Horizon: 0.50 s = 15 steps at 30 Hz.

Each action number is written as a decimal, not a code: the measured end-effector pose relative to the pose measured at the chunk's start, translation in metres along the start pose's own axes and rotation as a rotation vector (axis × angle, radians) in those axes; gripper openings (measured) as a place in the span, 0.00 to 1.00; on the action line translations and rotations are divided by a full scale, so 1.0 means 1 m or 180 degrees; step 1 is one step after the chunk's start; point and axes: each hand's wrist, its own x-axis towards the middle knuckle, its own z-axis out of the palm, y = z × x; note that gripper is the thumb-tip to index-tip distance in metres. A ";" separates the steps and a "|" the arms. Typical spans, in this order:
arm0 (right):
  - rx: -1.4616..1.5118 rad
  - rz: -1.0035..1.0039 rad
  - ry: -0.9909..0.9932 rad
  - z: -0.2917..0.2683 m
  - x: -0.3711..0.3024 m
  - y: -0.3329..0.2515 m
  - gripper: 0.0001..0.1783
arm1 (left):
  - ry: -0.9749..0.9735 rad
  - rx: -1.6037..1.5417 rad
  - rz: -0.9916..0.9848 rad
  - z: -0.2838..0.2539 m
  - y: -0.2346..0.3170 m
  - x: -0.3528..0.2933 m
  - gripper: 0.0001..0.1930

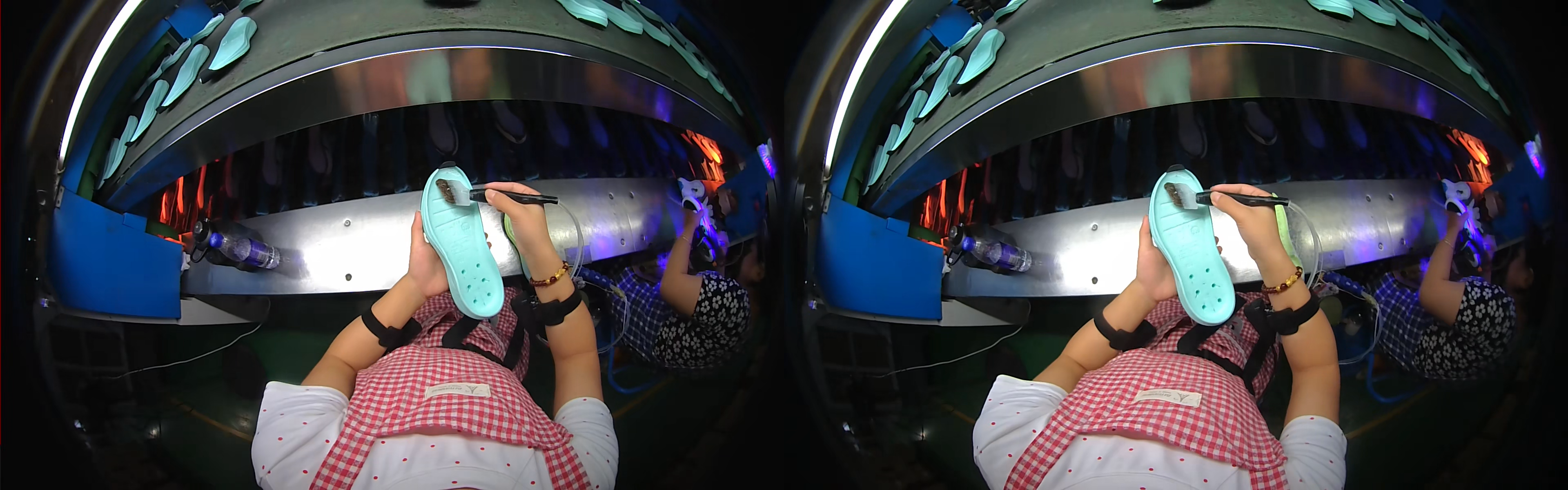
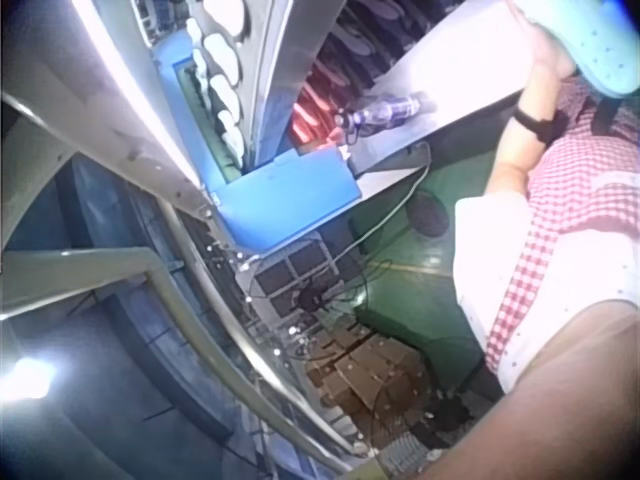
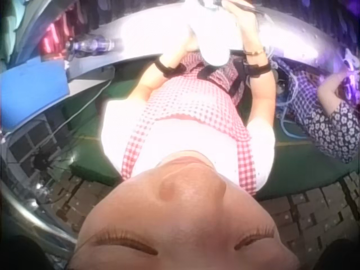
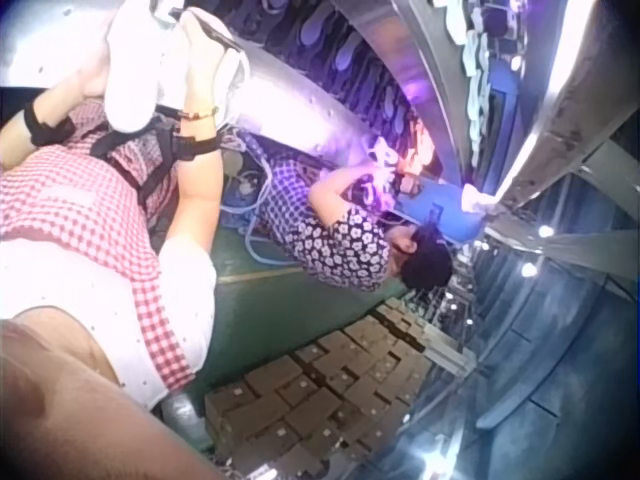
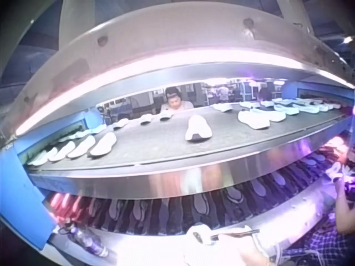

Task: Applying a liquid substance (glue or primer) to shoe soles using a brush on a manufacturing line.

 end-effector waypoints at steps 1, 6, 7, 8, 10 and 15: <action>-0.0098 -0.0015 0.0028 0.004 0.001 -0.002 0.09 | 0.0024 0.0071 0.0103 -0.001 0.000 0.001 0.41; -0.1662 -0.1460 -0.0092 0.032 -0.014 0.008 0.10 | 0.0611 0.0233 0.0617 -0.001 -0.002 0.011 0.36; -0.2109 -0.1382 -0.0319 0.036 -0.022 -0.004 0.11 | 0.0628 0.0247 0.0636 -0.003 0.002 0.010 0.36; -0.2139 -0.1416 -0.0525 0.037 -0.029 -0.005 0.11 | 0.0685 0.0303 0.0766 -0.005 0.006 0.009 0.36; -0.2391 -0.1212 -0.0943 0.030 -0.044 -0.018 0.11 | 0.0564 0.0312 0.0871 -0.011 0.020 0.006 0.35; -0.2252 -0.0304 -0.1778 0.007 -0.061 -0.043 0.10 | 0.0526 0.0540 0.0605 -0.004 0.029 -0.014 0.42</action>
